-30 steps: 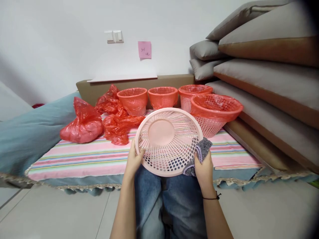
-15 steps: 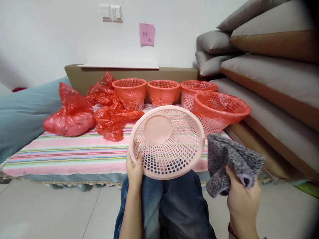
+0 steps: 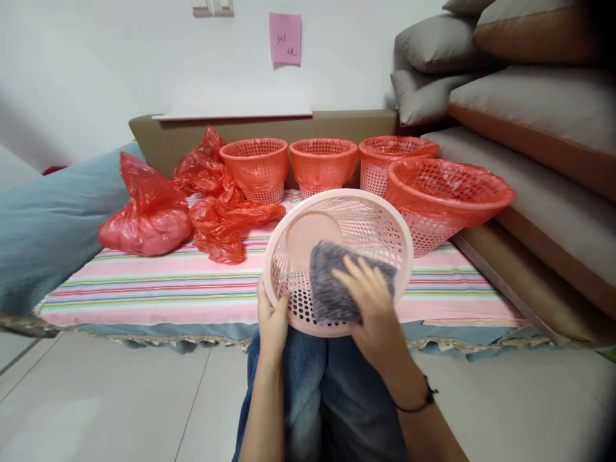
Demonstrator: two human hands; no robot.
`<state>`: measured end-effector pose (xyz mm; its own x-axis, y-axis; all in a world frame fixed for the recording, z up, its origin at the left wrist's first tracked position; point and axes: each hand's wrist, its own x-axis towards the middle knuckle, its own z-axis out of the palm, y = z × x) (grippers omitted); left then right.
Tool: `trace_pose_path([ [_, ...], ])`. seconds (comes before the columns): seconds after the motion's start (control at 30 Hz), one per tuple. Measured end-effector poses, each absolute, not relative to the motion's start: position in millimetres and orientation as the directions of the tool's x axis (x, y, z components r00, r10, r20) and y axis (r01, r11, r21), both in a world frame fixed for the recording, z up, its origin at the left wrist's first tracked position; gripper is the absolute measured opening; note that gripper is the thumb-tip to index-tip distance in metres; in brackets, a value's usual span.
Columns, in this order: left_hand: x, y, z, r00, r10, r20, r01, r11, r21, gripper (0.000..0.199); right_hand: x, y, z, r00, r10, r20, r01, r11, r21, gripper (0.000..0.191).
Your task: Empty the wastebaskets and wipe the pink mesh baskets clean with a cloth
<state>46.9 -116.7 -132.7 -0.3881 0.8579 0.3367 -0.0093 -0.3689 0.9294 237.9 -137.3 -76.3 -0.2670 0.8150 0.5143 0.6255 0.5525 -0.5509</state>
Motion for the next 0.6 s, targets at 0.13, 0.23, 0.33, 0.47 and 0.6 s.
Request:
trace_pose_path([
  [0.13, 48.9, -111.8, -135.1, -0.458, 0.848, 0.267, -0.062, -0.33, 0.942, 0.052, 215.3, -132.5, -127.0, -0.469, 0.863, 0.189, 0.679, 0.489, -0.547, 0.066],
  [0.23, 48.6, -110.7, -135.7, -0.473, 0.837, 0.274, -0.029, -0.326, 0.945, 0.053, 205.8, -138.7, -143.3, -0.45, 0.878, 0.163, 0.673, 0.454, -0.584, 0.068],
  [0.33, 47.6, -111.0, -132.4, -0.461, 0.844, 0.273, -0.027, -0.32, 0.947, 0.054, 196.3, -145.8, -142.9, -0.447, 0.877, 0.173, 0.605, 0.44, -0.664, 0.068],
  [0.47, 47.4, -111.9, -126.4, -0.463, 0.857, 0.229, -0.049, -0.282, 0.958, 0.053, 187.5, -153.0, -142.7, -0.458, 0.862, 0.217, 0.528, 0.46, -0.714, 0.073],
  [0.6, 47.9, -113.0, -126.9, -0.46, 0.853, 0.246, -0.03, -0.292, 0.956, 0.054, 197.5, -158.9, -140.7, -0.487, 0.851, 0.197, 0.523, 0.465, -0.715, 0.084],
])
